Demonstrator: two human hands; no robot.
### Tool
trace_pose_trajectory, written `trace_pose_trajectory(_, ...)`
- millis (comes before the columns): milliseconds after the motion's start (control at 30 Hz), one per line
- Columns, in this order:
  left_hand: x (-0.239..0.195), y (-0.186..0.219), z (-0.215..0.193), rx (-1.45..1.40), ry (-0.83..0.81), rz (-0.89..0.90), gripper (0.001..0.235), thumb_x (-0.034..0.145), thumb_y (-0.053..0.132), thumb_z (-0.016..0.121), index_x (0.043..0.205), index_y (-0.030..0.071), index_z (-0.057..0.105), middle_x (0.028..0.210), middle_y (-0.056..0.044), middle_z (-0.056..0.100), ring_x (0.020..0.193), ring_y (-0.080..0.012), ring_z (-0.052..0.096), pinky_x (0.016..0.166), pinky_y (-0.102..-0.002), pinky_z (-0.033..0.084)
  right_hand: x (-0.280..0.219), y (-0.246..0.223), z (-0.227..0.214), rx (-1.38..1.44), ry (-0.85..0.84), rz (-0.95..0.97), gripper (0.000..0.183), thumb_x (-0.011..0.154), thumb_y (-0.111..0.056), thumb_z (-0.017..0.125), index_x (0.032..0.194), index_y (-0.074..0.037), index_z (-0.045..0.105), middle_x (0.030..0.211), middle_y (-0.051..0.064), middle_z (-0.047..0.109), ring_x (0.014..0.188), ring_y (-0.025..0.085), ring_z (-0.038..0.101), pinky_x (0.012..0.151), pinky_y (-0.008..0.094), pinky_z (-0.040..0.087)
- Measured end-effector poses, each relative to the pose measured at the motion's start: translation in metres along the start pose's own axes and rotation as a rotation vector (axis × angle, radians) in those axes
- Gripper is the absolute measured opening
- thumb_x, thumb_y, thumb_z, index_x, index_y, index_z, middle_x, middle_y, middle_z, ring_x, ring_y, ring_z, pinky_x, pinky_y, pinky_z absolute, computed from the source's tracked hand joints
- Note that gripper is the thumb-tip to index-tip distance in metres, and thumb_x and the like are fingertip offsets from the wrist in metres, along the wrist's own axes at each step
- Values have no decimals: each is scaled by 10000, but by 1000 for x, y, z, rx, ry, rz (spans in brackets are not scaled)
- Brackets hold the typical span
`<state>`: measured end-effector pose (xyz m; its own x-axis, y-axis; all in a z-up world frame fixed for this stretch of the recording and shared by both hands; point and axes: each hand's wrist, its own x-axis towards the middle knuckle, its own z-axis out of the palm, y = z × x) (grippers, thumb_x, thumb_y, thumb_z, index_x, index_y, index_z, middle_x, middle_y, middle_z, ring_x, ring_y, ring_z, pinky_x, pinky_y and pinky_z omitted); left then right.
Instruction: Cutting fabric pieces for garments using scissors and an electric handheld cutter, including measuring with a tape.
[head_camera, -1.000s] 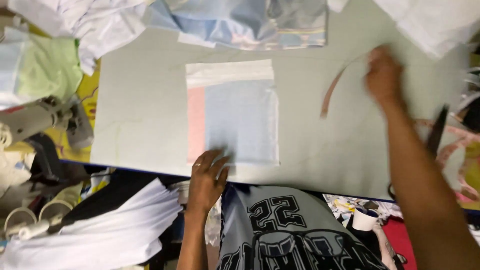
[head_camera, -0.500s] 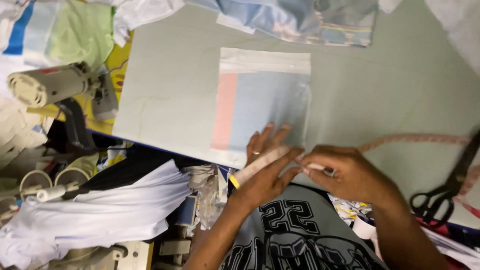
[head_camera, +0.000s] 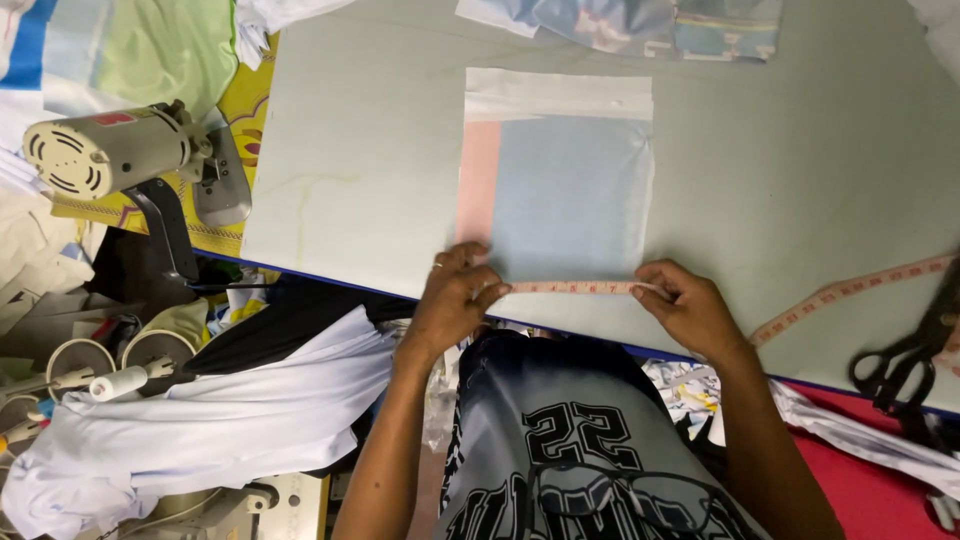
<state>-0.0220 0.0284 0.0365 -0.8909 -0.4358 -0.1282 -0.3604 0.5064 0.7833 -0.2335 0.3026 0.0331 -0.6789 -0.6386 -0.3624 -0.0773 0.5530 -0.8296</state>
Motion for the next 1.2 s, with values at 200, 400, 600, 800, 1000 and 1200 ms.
trace_pose_trajectory(200,8,-31,5,326,79,-91,244,882,359,761,990,142,736,1279,-61,571,1196,-350,525,940,-477,466,3,4,8,-88,46,18,181,920,0,734,1095,-35,762,856,179,730,771,235,628,725,404,513)
trace_pose_trajectory(400,-13,1,68,442,331,321,327,861,160,708,1144,-1,689,1112,-252,660,1077,-463,626,852,-535,521,2,-4,5,-173,30,149,210,946,-102,748,1149,-57,772,1022,209,735,980,300,663,857,454,526)
trace_pose_trajectory(600,-35,10,117,360,228,433,593,882,305,757,1370,3,608,1336,-224,617,1332,-403,541,1165,-538,391,2,-13,5,-196,31,200,216,941,-145,784,1141,-66,780,1035,217,719,1035,324,655,877,466,519)
trace_pose_trajectory(800,-33,3,113,400,194,404,579,952,342,702,1410,13,573,1358,-197,593,1365,-372,507,1206,-533,349,0,-13,6,-132,50,191,193,927,-90,776,1115,-46,775,971,220,707,974,296,632,837,455,516)
trace_pose_trajectory(1000,-31,1,113,397,216,414,581,936,340,717,1401,18,588,1347,-188,598,1349,-370,520,1211,-535,352,2,4,7,-109,69,160,183,912,-71,782,1093,-47,776,930,198,698,932,259,612,816,429,516)
trace_pose_trajectory(1200,-27,10,102,398,190,452,583,909,302,760,1379,-7,607,1304,-228,618,1310,-405,537,1204,-553,354,3,13,10,-115,130,149,240,852,-124,817,1086,-78,792,935,190,691,923,251,633,826,414,529)
